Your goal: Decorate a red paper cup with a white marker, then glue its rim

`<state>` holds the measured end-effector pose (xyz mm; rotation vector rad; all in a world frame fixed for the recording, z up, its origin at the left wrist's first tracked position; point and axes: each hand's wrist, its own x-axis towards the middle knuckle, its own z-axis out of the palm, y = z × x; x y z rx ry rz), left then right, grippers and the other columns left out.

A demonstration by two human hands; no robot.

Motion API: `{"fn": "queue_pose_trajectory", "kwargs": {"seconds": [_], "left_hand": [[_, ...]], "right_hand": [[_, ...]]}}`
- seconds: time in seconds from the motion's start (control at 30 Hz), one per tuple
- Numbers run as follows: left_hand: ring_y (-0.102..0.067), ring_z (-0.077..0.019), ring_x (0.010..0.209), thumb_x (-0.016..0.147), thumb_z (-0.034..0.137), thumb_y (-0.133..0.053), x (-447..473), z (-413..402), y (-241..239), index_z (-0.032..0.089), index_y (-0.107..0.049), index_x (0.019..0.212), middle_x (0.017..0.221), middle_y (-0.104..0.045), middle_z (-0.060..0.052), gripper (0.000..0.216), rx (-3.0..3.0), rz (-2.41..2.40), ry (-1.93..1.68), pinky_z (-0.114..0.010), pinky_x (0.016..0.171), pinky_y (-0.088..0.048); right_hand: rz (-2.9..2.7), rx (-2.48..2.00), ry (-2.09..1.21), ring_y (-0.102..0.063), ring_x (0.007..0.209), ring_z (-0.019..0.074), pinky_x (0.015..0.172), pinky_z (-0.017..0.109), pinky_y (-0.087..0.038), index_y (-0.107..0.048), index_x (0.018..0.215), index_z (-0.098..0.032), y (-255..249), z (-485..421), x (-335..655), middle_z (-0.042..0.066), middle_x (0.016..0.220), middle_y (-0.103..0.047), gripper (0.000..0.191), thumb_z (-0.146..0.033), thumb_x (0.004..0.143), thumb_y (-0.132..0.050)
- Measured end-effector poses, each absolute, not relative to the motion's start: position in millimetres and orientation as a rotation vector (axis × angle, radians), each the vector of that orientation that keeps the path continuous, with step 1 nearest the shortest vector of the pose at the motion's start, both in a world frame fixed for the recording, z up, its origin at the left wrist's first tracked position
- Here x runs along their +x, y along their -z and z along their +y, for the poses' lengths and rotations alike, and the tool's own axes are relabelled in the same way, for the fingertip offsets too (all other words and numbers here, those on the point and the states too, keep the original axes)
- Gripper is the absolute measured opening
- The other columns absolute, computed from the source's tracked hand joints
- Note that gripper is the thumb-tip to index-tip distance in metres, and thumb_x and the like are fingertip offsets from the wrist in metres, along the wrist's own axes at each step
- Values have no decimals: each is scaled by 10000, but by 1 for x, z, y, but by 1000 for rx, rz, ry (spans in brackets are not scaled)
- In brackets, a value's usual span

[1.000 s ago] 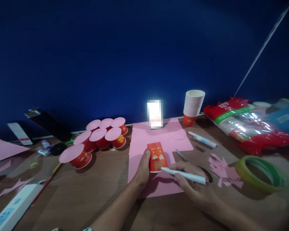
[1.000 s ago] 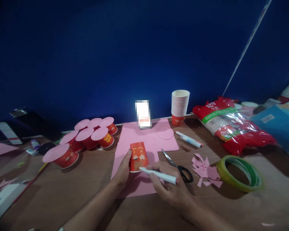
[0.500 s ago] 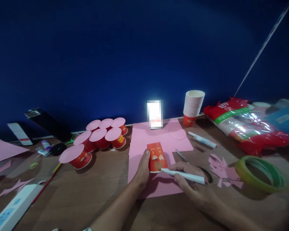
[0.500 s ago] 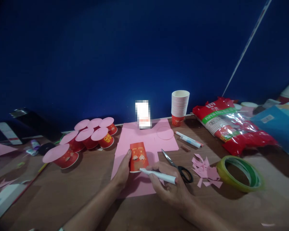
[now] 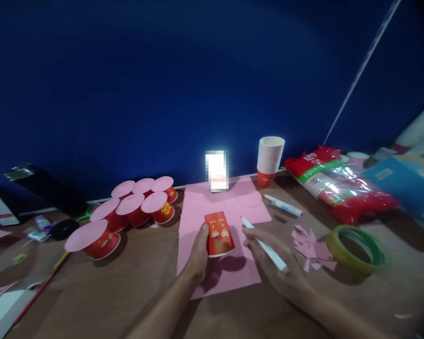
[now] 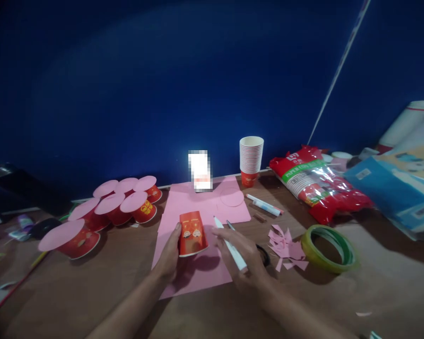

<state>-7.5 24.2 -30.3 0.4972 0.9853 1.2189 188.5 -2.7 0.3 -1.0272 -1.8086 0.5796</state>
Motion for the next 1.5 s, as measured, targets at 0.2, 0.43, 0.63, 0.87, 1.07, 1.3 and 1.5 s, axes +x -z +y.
{"fn": "queue_pose_trajectory", "kwargs": {"seconds": [0.2,0.43,0.63,0.87,1.07,1.3,1.5], "left_hand": [[-708,-247,912,896,471,-539,-5,24,18,129,-652,1040,988,-743,-110,388,373,995,-1187,-331,816,-544],[-697,-258,995,937,473,-451,-5,22,3,147,-624,1166,1038,-745,-108,434,314,1173,-1095,-362,843,-550],[-683,-243,1027,918,515,-474,-10,25,8,193,-597,1208,1161,-708,-97,451,293,1222,-1062,-358,855,-541],[-698,-242,998,916,500,-487,-12,25,8,186,-604,1200,1102,-730,-103,439,271,1192,-1056,-356,863,-535],[-683,-247,1036,901,496,-514,-14,26,14,183,-591,1200,1147,-715,-98,440,267,1131,-1063,-363,875,-528],[-677,-241,1044,904,506,-504,-15,25,15,195,-593,1185,1164,-708,-92,429,279,1131,-1066,-351,865,-523],[-684,-219,1013,903,554,-480,-14,27,15,169,-625,1127,1054,-739,-90,468,281,1147,-1052,-313,867,-506]], "right_hand": [[-2126,-1169,-260,-607,1086,307,891,480,-533,-349,1423,-169,5,17,204,158,1187,-624,704,-395,835,-663],[-2199,-1407,-331,-604,1068,295,868,466,-531,-369,1424,-147,2,20,205,169,1212,-579,530,-353,942,-449],[-2162,-1775,-201,-620,1060,265,843,378,-517,-436,1399,-158,1,44,226,161,1257,-591,492,-137,909,-399],[-2407,-1974,42,-651,899,227,712,292,-460,-641,1175,-222,4,54,246,129,1122,-657,336,-126,915,-451],[-2425,-1902,88,-642,870,241,642,294,-421,-697,1040,-213,5,53,244,127,1097,-658,306,-86,869,-477],[-2419,-1790,36,-627,747,204,571,277,-376,-719,1009,-280,16,57,252,84,1045,-680,368,-49,821,-503],[-2320,-1654,-52,-634,750,200,605,276,-425,-721,974,-248,19,55,254,80,933,-694,357,-41,790,-497]]}}
